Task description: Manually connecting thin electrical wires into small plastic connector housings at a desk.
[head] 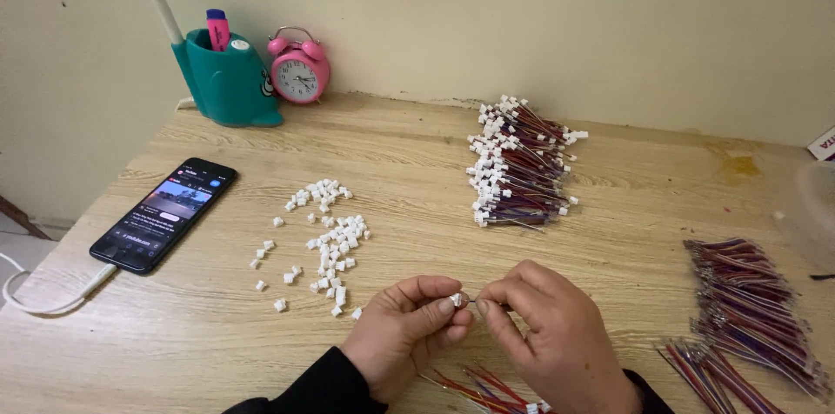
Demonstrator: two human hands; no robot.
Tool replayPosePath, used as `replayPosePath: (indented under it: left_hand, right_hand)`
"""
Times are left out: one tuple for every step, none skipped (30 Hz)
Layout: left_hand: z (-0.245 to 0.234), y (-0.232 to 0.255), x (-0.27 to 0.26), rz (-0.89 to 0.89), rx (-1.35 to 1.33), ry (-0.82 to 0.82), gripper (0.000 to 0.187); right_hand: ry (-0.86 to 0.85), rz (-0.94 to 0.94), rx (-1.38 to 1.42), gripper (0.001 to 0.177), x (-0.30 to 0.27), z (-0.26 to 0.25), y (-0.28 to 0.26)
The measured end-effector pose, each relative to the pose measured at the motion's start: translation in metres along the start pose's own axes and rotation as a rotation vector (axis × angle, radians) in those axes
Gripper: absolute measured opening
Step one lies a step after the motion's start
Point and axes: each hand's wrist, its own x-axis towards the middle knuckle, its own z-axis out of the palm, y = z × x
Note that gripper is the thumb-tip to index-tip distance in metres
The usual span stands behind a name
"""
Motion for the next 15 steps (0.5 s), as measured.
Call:
replayPosePath:
  left_hand:
    - [0.0007,0.0007,-0.0004,0.001,0.001,-0.001,0.021]
    - [0.0014,0.0013,-0.0007,-0.003,0.004,0.004,0.021]
    - [0.0018,0.0017,-0.0013,-0.009,0.006,0.010,0.021]
    - [0.0005,0.0010,0.0001,-0.009,0.007,0.010,0.021]
    - [-0.0012,0.0000,0.0011,-0.004,0.016,-0.005,0.020]
    - [-0.0028,-0.0010,0.0022,0.002,0.025,-0.020,0.019]
    - [-0.0014,-0.0004,0.0006,0.000,0.025,-0.019,0.019]
    - [0.0002,0.0003,-0.0008,-0.003,0.024,-0.011,0.019]
    - [0.0019,0.0013,-0.0021,-0.006,0.023,-0.002,0.020]
    - [0.0012,0.0012,-0.0015,-0.007,0.023,-0.003,0.020]
    - [0.0004,0.0008,-0.0011,-0.011,0.021,-0.010,0.020]
    - [-0.0005,0.0004,-0.0006,-0.014,0.018,-0.017,0.020]
    - [-0.0002,0.0003,-0.0010,-0.015,0.017,-0.016,0.020]
    - [0.0000,0.0002,-0.0014,-0.017,0.002,-0.012,0.020]
    - [0.0004,0.0006,-0.0018,-0.018,-0.012,-0.008,0.020]
  right_hand:
    - [0.001,-0.001,-0.001,0.012,-0.0003,0.0005,0.0005]
    - [0.000,0.009,-0.001,0.012,-0.0005,0.0010,0.0010]
    - [-0.002,0.020,-0.001,0.012,-0.0012,0.0016,0.0014]
    - [-0.001,0.021,-0.002,0.012,-0.0009,0.0016,0.0019]
    - [0.000,0.014,-0.011,0.011,-0.0012,0.0017,0.0023]
    - [0.001,0.008,-0.020,0.010,-0.0014,0.0019,0.0028]
    - [0.000,0.009,-0.020,0.010,-0.0010,0.0015,0.0020]
    - [-0.003,0.007,-0.014,0.010,-0.0006,0.0009,0.0013]
    - [-0.004,0.004,-0.009,0.010,0.0000,0.0004,0.0006]
    - [-0.004,0.005,-0.009,0.010,0.0002,0.0007,0.0008]
    - [-0.003,0.003,-0.010,0.011,0.0002,0.0011,0.0009]
    - [-0.001,0.001,-0.010,0.011,0.0002,0.0017,0.0010]
    - [-0.003,0.001,-0.010,0.011,-0.0002,0.0018,0.0015]
    - [-0.013,0.008,-0.026,0.012,-0.0007,0.0019,0.0019]
    - [-0.024,0.013,-0.041,0.012,-0.0006,0.0021,0.0022]
